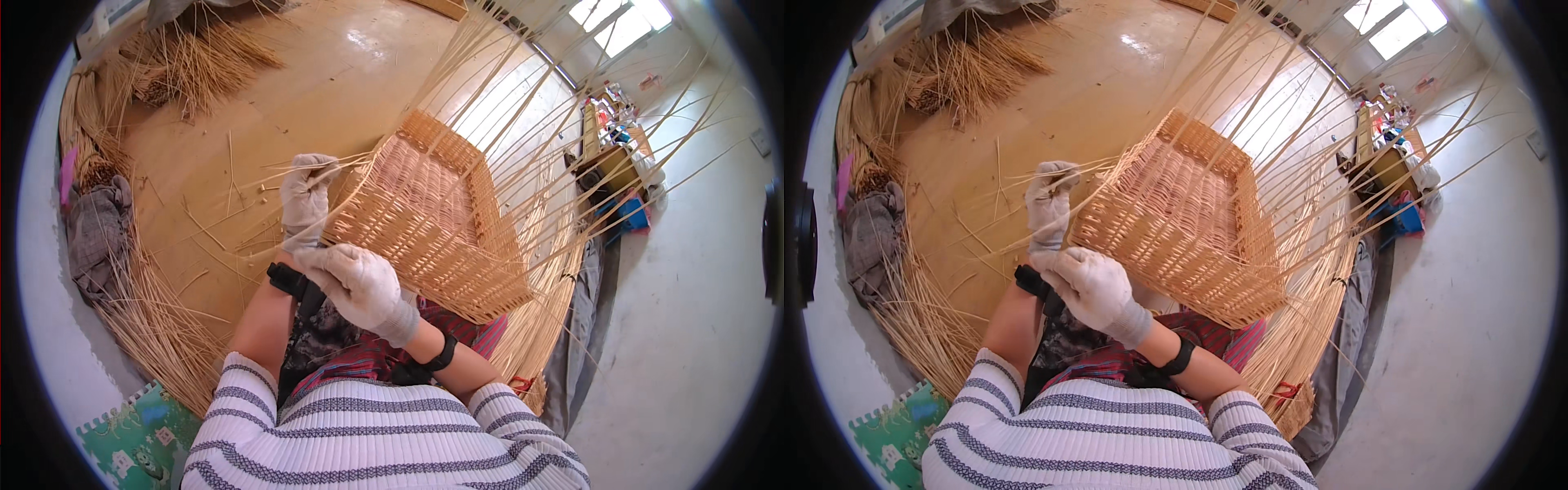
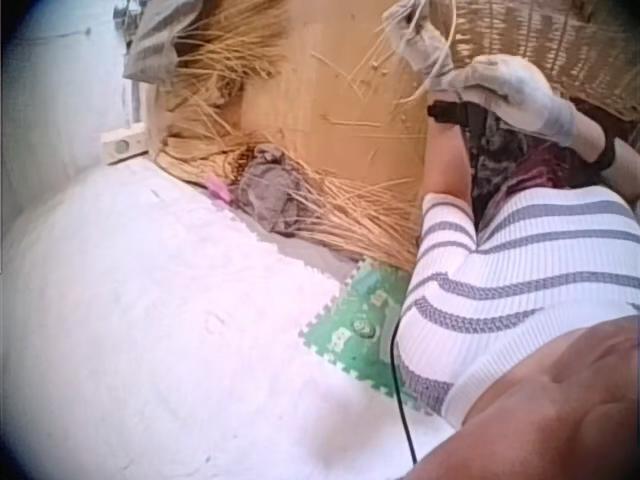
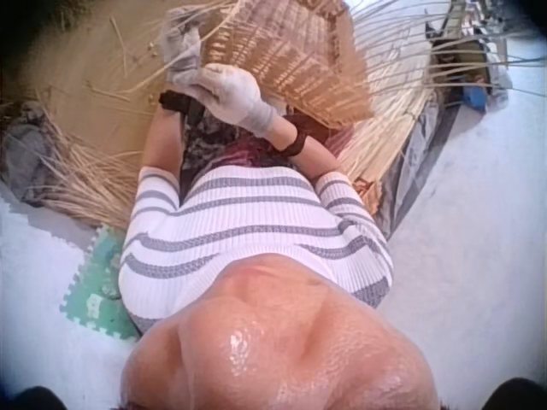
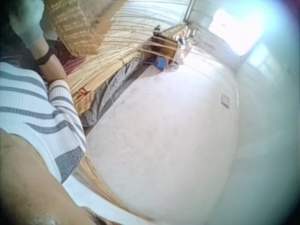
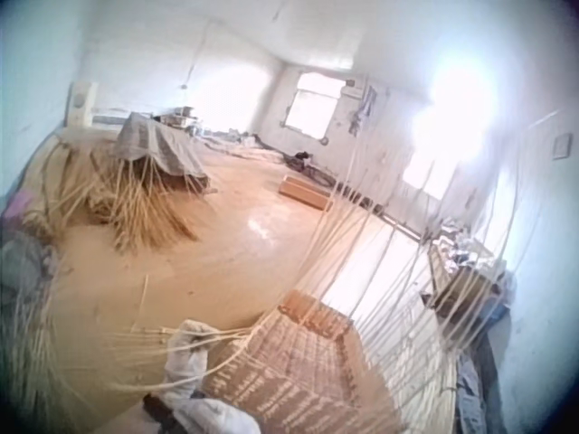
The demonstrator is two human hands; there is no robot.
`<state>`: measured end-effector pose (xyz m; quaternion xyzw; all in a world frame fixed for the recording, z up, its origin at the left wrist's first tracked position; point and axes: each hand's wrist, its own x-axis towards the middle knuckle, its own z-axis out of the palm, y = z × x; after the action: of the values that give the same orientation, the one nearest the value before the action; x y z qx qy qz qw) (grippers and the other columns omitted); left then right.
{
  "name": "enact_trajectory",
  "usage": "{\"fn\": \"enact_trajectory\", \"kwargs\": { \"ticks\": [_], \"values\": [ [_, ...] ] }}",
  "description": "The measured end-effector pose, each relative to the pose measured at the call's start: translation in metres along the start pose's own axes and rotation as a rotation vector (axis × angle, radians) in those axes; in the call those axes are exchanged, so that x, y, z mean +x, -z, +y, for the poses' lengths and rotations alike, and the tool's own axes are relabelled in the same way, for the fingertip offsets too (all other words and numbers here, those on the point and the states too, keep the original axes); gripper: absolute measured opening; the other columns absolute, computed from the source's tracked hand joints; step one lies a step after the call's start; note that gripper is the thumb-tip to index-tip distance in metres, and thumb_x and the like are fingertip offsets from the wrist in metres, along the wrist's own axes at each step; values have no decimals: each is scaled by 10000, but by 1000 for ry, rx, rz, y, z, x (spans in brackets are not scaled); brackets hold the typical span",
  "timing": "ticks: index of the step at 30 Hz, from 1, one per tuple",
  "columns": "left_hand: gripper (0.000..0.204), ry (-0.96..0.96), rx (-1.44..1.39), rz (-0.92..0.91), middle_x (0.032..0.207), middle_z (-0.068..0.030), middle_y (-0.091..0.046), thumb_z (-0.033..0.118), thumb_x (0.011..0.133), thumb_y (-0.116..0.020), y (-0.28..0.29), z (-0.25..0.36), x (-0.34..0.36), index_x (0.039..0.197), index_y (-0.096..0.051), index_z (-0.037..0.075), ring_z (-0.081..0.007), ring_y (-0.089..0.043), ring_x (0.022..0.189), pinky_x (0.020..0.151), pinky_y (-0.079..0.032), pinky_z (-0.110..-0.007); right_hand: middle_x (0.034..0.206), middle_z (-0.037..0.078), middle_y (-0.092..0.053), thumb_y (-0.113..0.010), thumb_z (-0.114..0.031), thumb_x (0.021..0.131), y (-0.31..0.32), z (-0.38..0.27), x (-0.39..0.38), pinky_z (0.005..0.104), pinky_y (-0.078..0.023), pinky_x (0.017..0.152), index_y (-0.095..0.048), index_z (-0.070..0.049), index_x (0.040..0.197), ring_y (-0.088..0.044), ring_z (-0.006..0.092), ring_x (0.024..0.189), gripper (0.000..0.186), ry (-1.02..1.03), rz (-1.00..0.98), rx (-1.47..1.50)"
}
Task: The recorder is weaving a wicker basket.
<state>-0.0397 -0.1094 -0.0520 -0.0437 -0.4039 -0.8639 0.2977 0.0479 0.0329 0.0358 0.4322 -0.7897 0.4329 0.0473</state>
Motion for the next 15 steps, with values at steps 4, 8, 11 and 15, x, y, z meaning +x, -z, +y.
{"fn": "enact_trajectory", "kwargs": {
  "ticks": [4, 8, 11, 15],
  "values": [
    [179, 68, 221, -160, 1065, -78, -638, -82, 926, -625, 1, 14, -10, 1087, -654, -9, -184, -618, 1010, 872, -543, -311, 969, 83, -704, -761, -161, 865, -7, 4, 28, 422, -555, 703, -716, -80, 941, -687, 337, 825, 120, -108, 188, -190],
    [309, 511, -186, 13, 1108, -74, -640, -62, 858, -731, -1, 21, -8, 1154, -668, -2, -203, -614, 1097, 907, -561, -308, 919, 72, -690, -773, -202, 830, -4, 13, 34, 393, -547, 675, -748, -108, 1001, -668, 309, 792, 197, 46, 143, -365],
    [183, -274, 822, -346, 1060, -88, -672, 51, 918, -698, -8, 3, 2, 1089, -669, -7, -187, -659, 1019, 859, -573, -319, 915, 72, -701, -719, -90, 841, 0, 28, 9, 386, -558, 682, -763, -105, 1105, -678, 248, 824, 268, 104, 201, -343],
    [337, -100, 621, -323, 1114, -91, -679, 15, 845, -775, -4, -8, 8, 1166, -672, 2, -210, -654, 1058, 907, -548, -332, 1028, 74, -758, -671, 0, 877, 19, 70, -25, 351, -583, 705, -748, -32, 1045, -695, 204, 842, 188, -8, 466, 259]
  ]
}}
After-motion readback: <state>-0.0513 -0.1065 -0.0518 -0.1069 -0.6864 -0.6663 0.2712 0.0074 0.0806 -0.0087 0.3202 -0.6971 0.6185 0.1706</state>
